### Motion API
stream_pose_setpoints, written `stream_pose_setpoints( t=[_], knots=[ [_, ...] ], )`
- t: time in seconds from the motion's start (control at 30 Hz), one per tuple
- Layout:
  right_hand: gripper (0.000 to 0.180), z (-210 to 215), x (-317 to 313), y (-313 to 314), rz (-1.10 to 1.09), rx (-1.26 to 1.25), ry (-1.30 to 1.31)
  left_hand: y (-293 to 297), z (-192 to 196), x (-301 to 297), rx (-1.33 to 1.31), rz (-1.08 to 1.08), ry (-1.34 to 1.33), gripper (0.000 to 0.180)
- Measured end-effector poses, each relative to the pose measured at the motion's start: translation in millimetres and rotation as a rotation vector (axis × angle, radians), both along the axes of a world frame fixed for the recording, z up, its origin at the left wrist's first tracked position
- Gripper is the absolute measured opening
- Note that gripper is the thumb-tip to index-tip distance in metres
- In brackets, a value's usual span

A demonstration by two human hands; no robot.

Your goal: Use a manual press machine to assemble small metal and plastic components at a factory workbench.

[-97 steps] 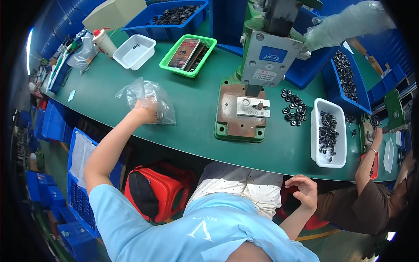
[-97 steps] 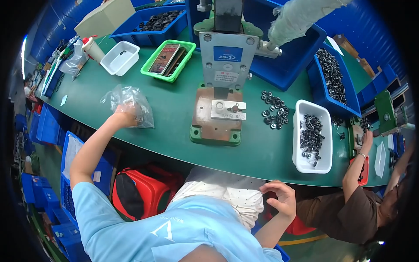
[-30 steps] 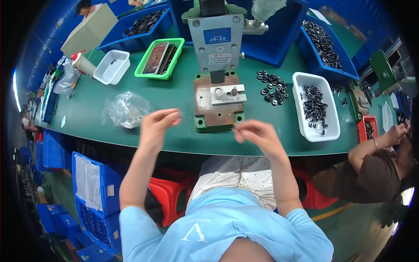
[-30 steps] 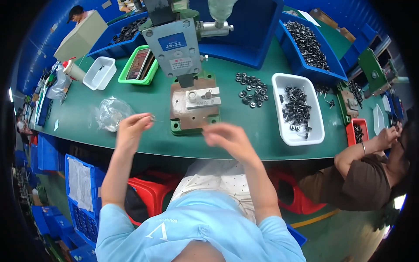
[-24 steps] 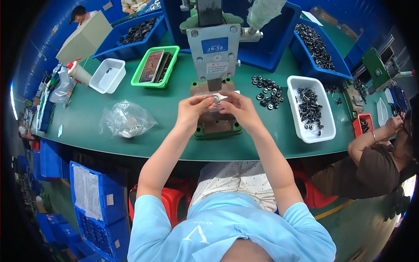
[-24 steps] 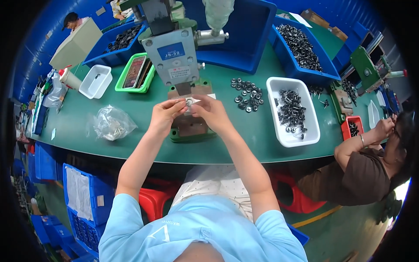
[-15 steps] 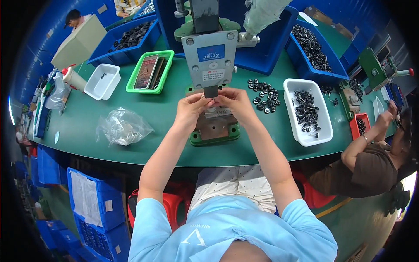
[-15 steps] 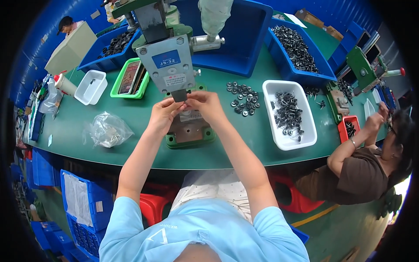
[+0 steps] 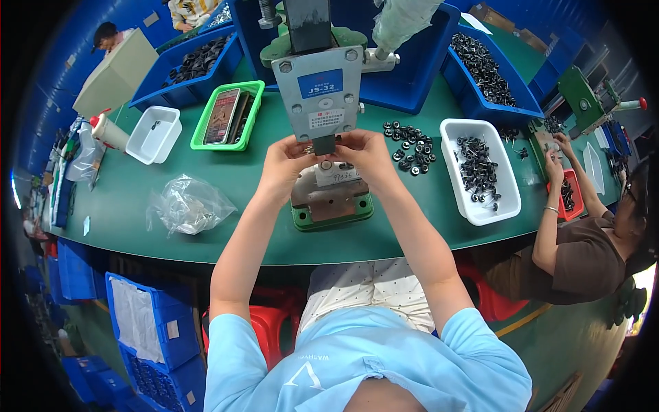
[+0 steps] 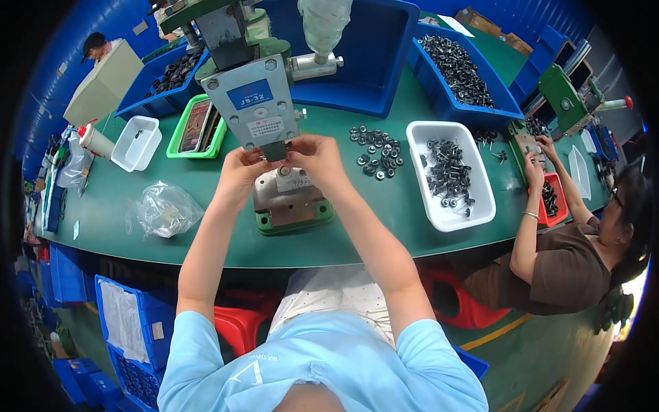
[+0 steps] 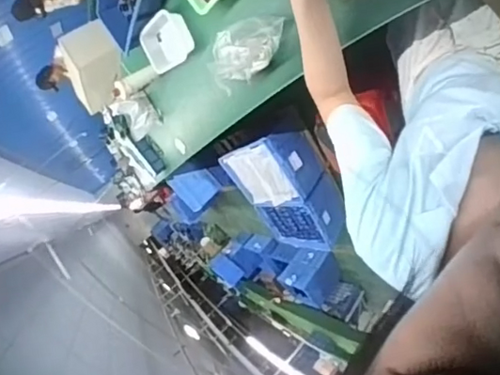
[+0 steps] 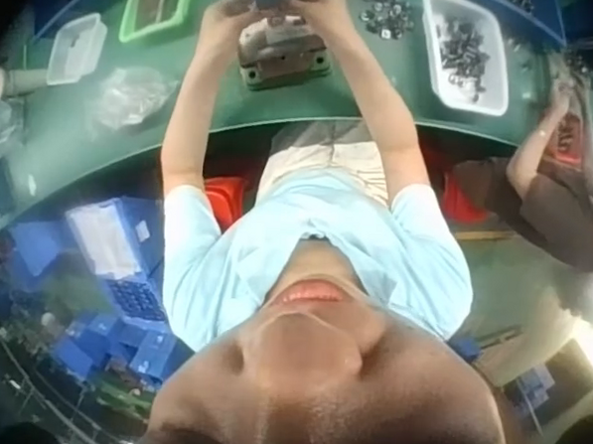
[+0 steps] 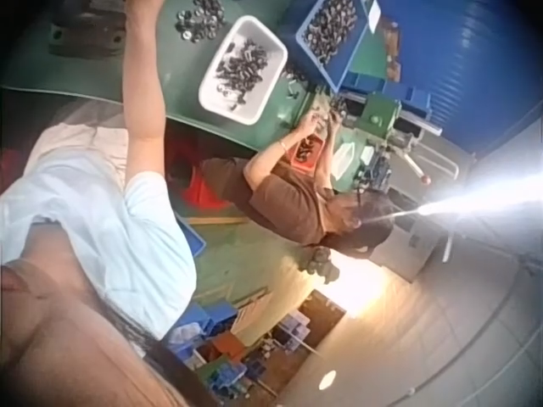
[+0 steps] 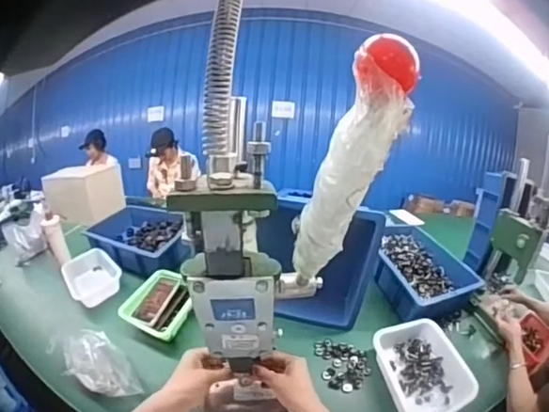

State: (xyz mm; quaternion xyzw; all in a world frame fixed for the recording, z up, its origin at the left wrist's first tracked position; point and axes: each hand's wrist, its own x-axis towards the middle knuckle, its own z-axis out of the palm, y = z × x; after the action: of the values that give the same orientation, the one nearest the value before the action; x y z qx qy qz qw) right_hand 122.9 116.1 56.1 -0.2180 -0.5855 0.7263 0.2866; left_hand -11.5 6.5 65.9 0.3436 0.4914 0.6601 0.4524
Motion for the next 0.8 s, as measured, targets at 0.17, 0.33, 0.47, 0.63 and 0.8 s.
stream_pose_setpoints(
  t=[0.17, 0.33, 0.47, 0.63, 0.8],
  knots=[
    [0.02, 4, 2, 3, 0.011, -0.001, -0.013, 7, 8, -3, -0.122, 0.018, 0.223, 0.03],
    [0.019, 8, 8, 2, -0.027, 0.065, -0.005, 9, 0, 1, -0.104, 0.115, 0.471, 0.031],
    [0.024, 7, 11, -1, -0.026, 0.018, 0.04, 8, -14, 6, 0.05, 0.153, 0.379, 0.033],
    [0.031, -1, 5, -7, -0.056, -0.002, 0.115, 8, -32, 17, 0.221, 0.351, 0.622, 0.033],
    [0.035, -3, 0, -7, -0.025, -0.037, 0.169, 10, -36, 16, 0.314, 0.403, 0.729, 0.035]
  ],
)
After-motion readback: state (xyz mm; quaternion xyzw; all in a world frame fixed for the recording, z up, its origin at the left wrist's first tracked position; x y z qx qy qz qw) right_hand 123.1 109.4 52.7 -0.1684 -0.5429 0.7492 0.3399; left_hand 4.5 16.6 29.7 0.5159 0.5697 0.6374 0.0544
